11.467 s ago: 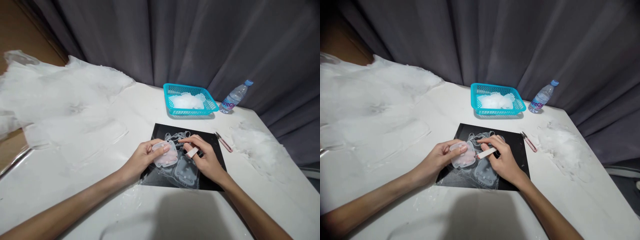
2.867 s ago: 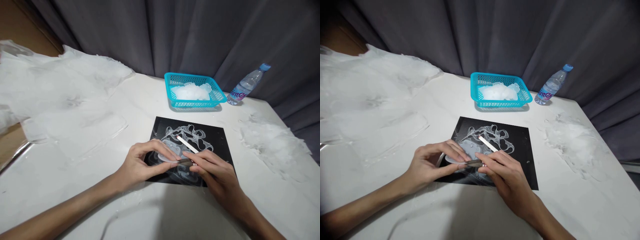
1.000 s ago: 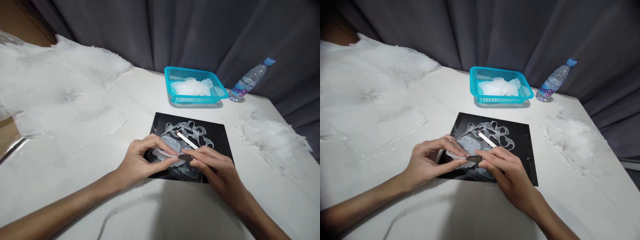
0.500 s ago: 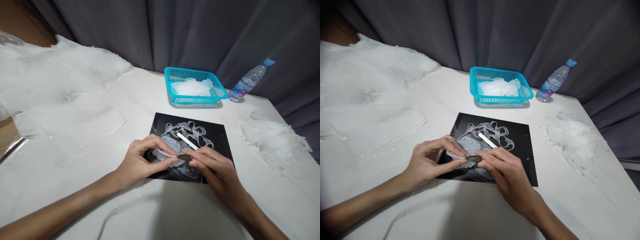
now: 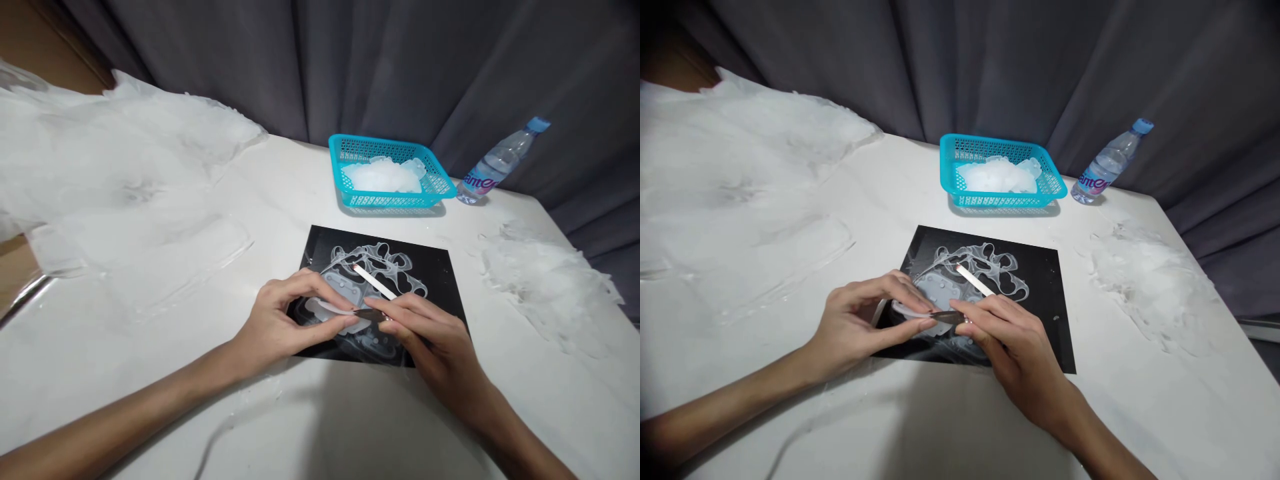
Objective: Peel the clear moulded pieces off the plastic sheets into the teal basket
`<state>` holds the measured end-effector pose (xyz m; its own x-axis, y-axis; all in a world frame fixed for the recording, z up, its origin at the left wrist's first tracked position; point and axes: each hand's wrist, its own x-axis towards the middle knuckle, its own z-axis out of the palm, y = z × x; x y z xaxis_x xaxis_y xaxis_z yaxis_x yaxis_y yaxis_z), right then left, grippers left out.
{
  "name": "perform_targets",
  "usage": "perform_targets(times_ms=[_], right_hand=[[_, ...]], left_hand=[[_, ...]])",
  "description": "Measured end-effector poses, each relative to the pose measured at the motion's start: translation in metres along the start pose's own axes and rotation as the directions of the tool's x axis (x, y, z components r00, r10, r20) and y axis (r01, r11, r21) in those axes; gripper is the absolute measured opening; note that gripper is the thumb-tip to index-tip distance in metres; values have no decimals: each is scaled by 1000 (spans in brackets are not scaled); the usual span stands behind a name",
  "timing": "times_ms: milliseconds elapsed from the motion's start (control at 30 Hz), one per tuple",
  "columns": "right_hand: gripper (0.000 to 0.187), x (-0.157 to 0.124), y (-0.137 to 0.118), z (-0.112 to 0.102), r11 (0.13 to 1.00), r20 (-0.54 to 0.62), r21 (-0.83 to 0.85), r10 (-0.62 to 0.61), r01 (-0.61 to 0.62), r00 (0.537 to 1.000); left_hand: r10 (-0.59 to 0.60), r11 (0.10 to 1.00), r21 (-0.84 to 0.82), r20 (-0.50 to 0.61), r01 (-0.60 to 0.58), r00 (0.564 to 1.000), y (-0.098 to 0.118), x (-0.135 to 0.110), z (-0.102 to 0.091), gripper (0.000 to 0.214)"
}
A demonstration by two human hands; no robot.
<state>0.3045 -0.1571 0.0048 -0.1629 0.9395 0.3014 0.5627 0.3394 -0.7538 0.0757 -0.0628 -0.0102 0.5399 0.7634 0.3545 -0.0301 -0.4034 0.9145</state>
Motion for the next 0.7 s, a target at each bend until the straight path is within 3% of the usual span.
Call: perform_targets(times_ms=[567,700], right_hand=[[26,2,-4,1,1000,-13,-22,2,-2,1000],[27,4,-1,-4,1000,-66,-5,25,-26,997]], left_hand=[[-12,1000,7,10,12,1000,2,1,1,10],[-28,1000,2,18,28,999,5,2,1,9]])
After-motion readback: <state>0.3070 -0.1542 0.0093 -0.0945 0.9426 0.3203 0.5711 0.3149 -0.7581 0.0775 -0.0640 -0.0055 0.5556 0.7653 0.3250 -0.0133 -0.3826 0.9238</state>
